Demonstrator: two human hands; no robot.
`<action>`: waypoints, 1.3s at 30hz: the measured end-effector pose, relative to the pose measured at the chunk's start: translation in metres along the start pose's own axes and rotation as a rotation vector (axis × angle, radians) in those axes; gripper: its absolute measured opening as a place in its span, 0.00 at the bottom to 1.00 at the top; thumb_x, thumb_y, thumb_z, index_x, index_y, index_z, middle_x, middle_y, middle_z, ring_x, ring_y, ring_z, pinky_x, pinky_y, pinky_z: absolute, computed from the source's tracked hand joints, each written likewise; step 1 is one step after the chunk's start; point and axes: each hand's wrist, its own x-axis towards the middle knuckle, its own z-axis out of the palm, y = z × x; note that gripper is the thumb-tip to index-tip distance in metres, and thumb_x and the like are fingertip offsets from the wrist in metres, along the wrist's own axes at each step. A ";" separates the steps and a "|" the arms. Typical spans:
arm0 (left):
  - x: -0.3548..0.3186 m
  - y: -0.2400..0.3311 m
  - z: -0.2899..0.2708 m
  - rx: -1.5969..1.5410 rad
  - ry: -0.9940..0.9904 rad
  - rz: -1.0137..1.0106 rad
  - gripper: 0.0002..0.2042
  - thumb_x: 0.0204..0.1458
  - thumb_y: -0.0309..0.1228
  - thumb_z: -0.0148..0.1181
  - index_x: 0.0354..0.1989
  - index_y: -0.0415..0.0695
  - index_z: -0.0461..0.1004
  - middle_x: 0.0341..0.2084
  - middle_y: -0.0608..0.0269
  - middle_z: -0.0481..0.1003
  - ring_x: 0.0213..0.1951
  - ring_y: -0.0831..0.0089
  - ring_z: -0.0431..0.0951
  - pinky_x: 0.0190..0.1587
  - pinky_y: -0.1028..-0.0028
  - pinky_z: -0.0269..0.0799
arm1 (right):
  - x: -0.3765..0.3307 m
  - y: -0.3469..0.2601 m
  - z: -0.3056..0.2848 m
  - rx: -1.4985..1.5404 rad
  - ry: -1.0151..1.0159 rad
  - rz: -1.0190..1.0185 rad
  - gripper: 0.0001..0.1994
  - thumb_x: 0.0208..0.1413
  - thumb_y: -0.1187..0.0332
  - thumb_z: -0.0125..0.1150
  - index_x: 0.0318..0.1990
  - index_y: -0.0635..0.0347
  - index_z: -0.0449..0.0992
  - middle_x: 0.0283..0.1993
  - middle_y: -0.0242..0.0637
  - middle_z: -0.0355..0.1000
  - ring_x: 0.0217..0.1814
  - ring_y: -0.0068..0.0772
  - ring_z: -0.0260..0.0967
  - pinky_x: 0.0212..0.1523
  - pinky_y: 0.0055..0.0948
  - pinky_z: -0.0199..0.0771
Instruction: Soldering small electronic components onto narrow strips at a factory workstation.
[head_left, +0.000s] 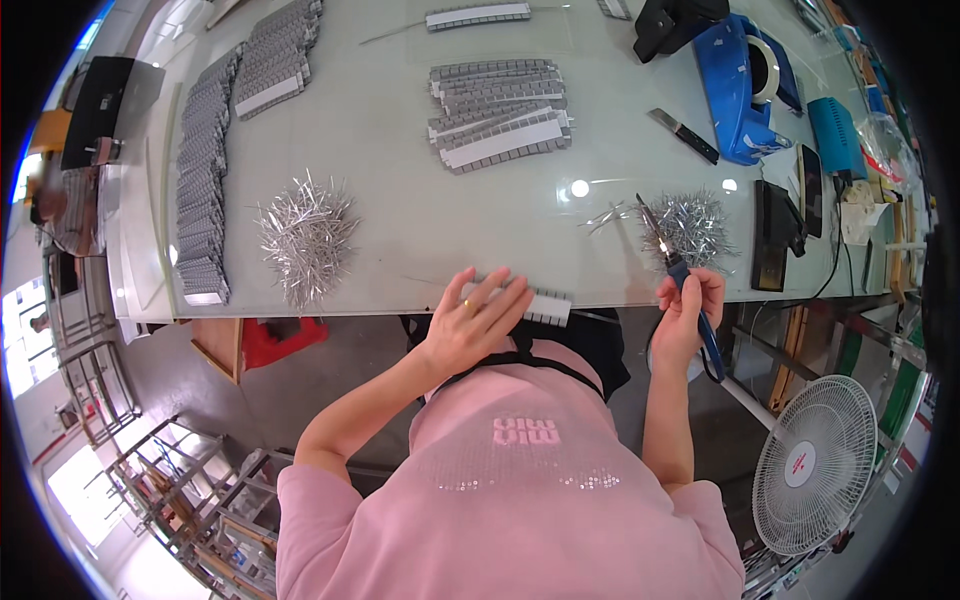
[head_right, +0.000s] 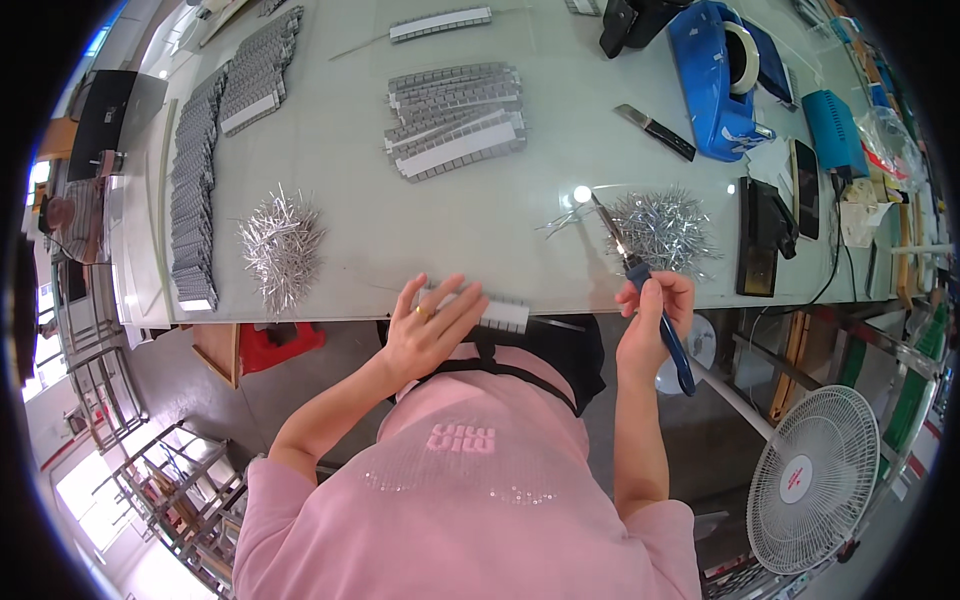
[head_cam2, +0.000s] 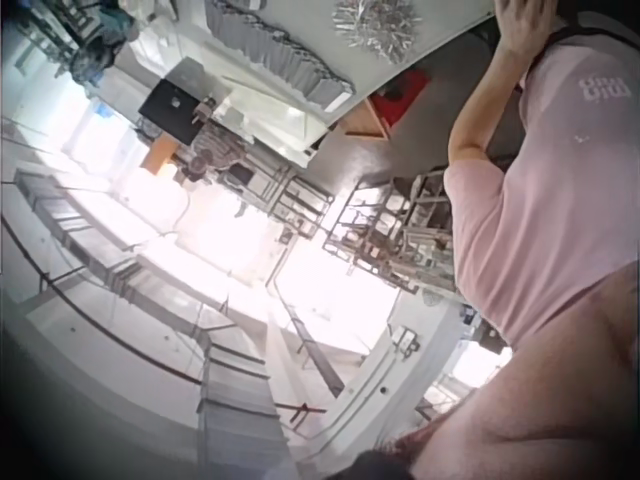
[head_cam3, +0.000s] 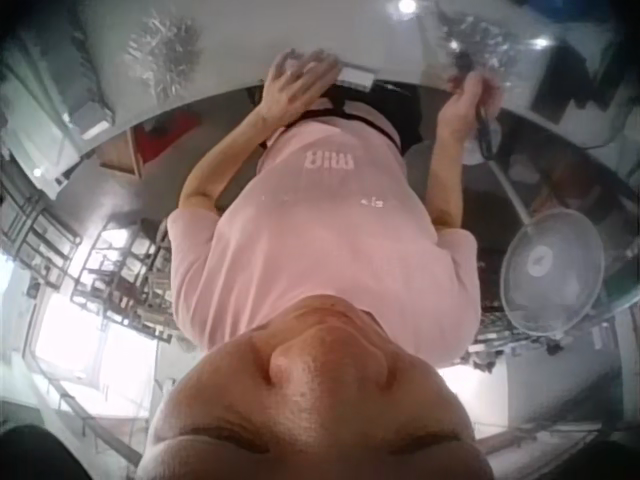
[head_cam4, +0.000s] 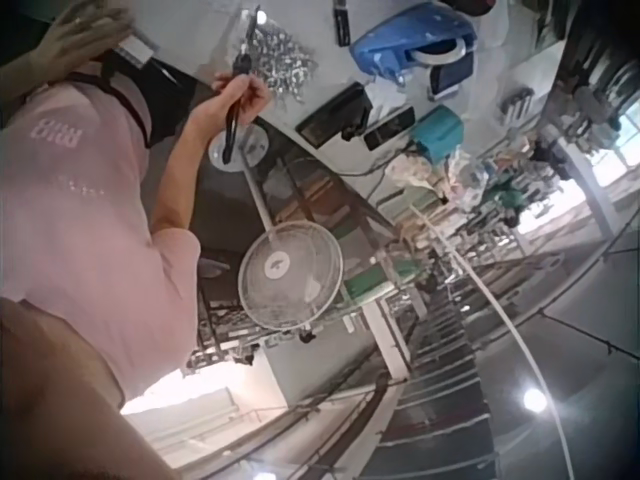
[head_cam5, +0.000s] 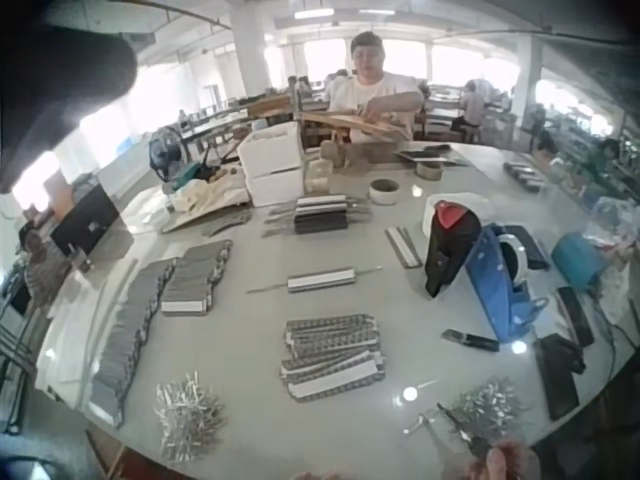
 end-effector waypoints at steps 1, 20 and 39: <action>-0.001 0.002 -0.003 0.003 -0.005 -0.002 0.18 0.45 0.31 0.61 0.47 0.45 0.76 0.50 0.65 0.74 0.57 0.68 0.70 0.61 0.56 0.56 | 0.002 0.000 -0.001 0.009 0.008 -0.005 0.06 0.58 0.70 0.55 0.38 0.61 0.67 0.27 0.37 0.70 0.24 0.25 0.67 0.23 0.19 0.61; 0.222 -0.259 0.036 0.152 0.184 -0.112 0.10 0.53 0.28 0.54 0.43 0.46 0.74 0.38 0.66 0.78 0.42 0.64 0.78 0.42 0.64 0.74 | 0.019 0.004 -0.014 0.018 0.225 -0.071 0.05 0.56 0.70 0.54 0.38 0.59 0.66 0.27 0.36 0.69 0.21 0.25 0.66 0.22 0.19 0.61; 0.113 -0.110 0.007 0.045 0.097 -0.188 0.24 0.47 0.37 0.65 0.54 0.47 0.70 0.51 0.64 0.73 0.57 0.63 0.68 0.63 0.53 0.55 | 0.010 -0.007 0.003 0.019 0.045 -0.128 0.06 0.56 0.70 0.54 0.38 0.60 0.66 0.28 0.37 0.68 0.23 0.25 0.67 0.24 0.20 0.63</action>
